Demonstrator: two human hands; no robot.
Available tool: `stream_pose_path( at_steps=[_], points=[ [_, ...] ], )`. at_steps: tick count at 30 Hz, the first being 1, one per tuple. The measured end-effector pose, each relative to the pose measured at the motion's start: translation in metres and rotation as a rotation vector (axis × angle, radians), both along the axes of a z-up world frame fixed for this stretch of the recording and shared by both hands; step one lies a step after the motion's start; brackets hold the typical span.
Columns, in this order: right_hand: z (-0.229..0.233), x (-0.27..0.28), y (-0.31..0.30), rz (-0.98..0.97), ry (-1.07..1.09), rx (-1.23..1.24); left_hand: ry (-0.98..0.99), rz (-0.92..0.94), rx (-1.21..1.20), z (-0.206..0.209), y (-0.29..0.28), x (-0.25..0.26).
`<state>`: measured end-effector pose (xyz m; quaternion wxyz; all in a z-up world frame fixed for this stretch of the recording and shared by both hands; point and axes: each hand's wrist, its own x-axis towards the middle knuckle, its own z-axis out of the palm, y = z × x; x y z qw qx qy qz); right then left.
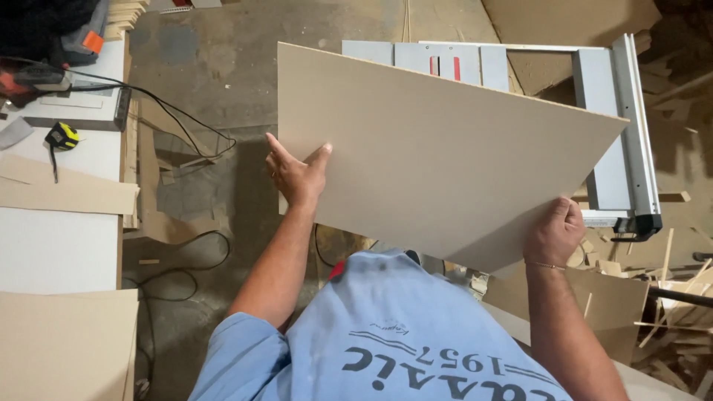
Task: Measuring a wooden board and adjusting the table saw fence for a precise cut
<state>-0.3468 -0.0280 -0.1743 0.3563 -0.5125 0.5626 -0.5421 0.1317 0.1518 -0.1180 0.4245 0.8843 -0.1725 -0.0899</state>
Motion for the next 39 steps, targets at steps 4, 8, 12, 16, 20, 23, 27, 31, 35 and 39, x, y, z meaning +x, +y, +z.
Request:
stream_pose_path(
  at_steps=[4, 8, 12, 16, 20, 23, 27, 31, 35, 39],
  points=[
    [-0.011, -0.006, -0.008, 0.022, -0.006, 0.009, 0.027, 0.014, -0.025, 0.015, 0.001, 0.000],
    [0.004, 0.007, 0.000, 0.018, -0.001, -0.004, -0.023, -0.004, -0.014, 0.019, 0.003, -0.002],
    [0.015, 0.011, 0.000, 0.016, 0.034, 0.007, -0.027, -0.008, -0.018, 0.014, 0.006, -0.002],
    [0.026, 0.013, -0.001, -0.035, 0.045, 0.043, 0.115, -0.049, -0.098, -0.015, 0.015, 0.026],
    [0.064, 0.034, 0.025, -0.081, 0.236, 0.218, 0.534, -0.162, -0.238, -0.034, 0.048, 0.039],
    [0.067, 0.040, 0.032, -0.052, 0.427, 0.438, 0.837, -0.128, -0.309, -0.072, 0.072, 0.048],
    [0.049, 0.044, 0.043, 0.217, 0.491, 0.541, 0.765, 0.063, -0.102, -0.111, 0.113, 0.046],
    [0.009, 0.022, 0.071, 0.398, 0.644, 0.614, 0.790, 0.165, -0.112, -0.115, 0.142, 0.039],
    [-0.014, 0.017, 0.094, 0.283, -0.247, 0.761, 0.785, 0.422, -0.285, -0.151, 0.166, 0.044],
    [0.025, 0.072, 0.088, 0.479, -0.631, 0.585, 1.073, 0.359, -0.549, -0.127, 0.152, 0.035]
  ],
)
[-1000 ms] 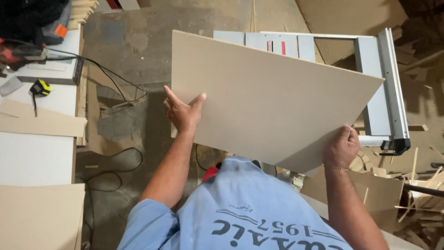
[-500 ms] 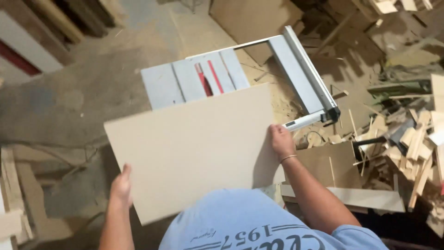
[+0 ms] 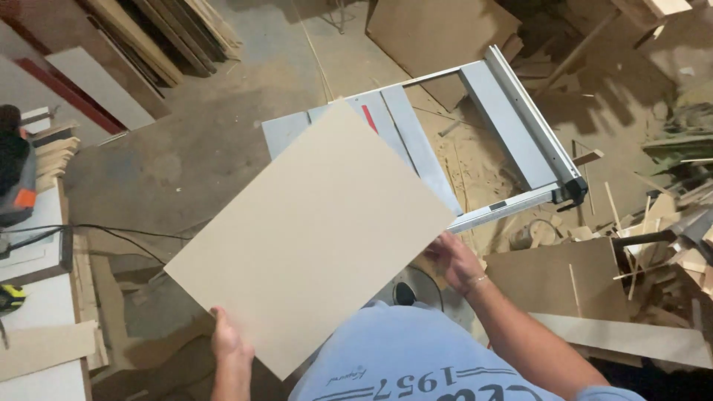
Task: Measuring a wooden board and adjusting the table saw fence for a precise cut
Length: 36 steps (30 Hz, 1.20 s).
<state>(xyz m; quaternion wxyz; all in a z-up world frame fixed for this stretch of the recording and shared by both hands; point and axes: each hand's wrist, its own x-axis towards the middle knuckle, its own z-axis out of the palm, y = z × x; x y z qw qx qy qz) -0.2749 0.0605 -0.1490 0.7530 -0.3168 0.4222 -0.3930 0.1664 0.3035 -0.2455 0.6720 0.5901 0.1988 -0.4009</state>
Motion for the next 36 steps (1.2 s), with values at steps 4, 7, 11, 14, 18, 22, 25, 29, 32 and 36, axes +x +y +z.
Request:
stream_pose_path(
  at_steps=[4, 7, 11, 14, 18, 22, 25, 29, 32, 36],
  points=[
    [0.028, 0.070, -0.009, 0.233, 0.706, -0.323, 0.112, -0.011, -0.239, 0.060, -0.053, -0.043],
    [0.077, 0.124, -0.008, 0.245, 0.577, -0.377, 0.126, 0.058, -0.272, 0.048, -0.082, -0.080],
    [0.077, 0.152, -0.046, -0.082, 0.196, -0.214, -0.226, -0.073, 0.080, -0.003, -0.084, -0.085],
    [0.065, 0.145, -0.069, -0.036, 0.198, -0.167, -0.889, -0.127, 0.485, 0.019, -0.049, -0.057],
    [0.039, 0.138, -0.076, 0.163, 0.368, -0.070, -0.863, -0.561, 0.524, 0.028, -0.013, -0.024],
    [-0.015, 0.153, -0.072, 0.273, 0.709, -0.211, -0.569, -0.484, 0.467, -0.061, 0.004, -0.026],
    [-0.052, 0.137, -0.047, 0.389, 0.803, -0.238, -0.538, -0.189, 0.477, -0.092, 0.020, -0.044],
    [-0.096, 0.087, 0.014, 0.516, 0.916, -0.100, -0.540, -0.115, 0.566, -0.086, 0.025, -0.049],
    [-0.107, 0.064, 0.048, 0.510, 1.010, -0.098, -0.537, -0.094, 0.563, -0.064, 0.014, -0.048],
    [-0.084, 0.069, 0.042, 0.273, 0.977, -0.242, -0.606, -0.107, 0.498, -0.012, -0.024, -0.045]
  ],
)
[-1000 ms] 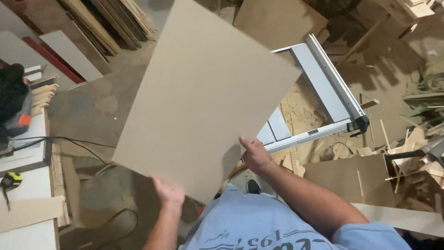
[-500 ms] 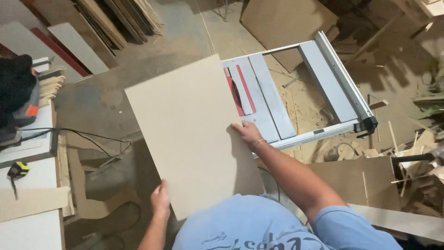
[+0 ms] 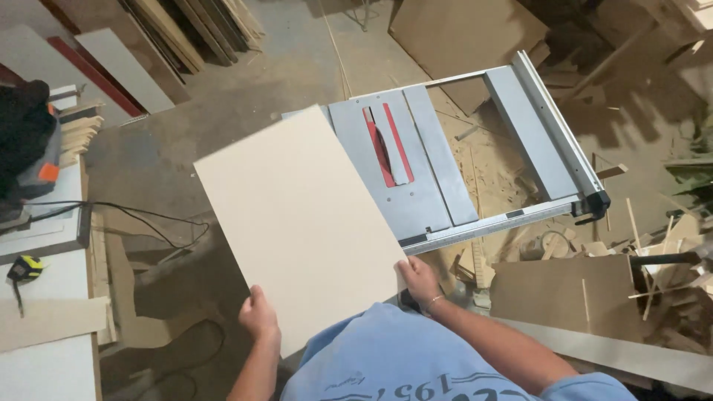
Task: Measuring a wooden board and adjusting the table saw fence for a precise cut
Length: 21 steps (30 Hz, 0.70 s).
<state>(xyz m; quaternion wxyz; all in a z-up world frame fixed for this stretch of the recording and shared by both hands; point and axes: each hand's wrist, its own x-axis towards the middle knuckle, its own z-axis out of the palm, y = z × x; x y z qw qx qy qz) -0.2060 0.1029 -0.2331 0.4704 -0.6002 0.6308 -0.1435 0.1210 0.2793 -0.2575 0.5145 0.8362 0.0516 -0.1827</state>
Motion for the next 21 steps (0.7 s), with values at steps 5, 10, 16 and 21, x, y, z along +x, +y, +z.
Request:
stream_pose_path(
  at_steps=[5, 10, 16, 21],
  points=[
    [-0.025, 0.001, -0.038, -0.033, -0.022, 0.117, -0.061, -0.112, 0.007, -0.058, -0.039, 0.037],
    [-0.065, 0.004, -0.049, -0.043, -0.012, 0.241, -0.013, -0.160, -0.061, -0.148, -0.070, 0.071],
    [-0.075, -0.003, -0.046, -0.010, -0.024, 0.324, -0.060, -0.296, 0.030, -0.144, -0.081, 0.092],
    [-0.105, -0.037, -0.015, 0.035, -0.159, 0.304, 0.134, -0.244, -0.160, -0.008, -0.064, 0.060]
  ],
)
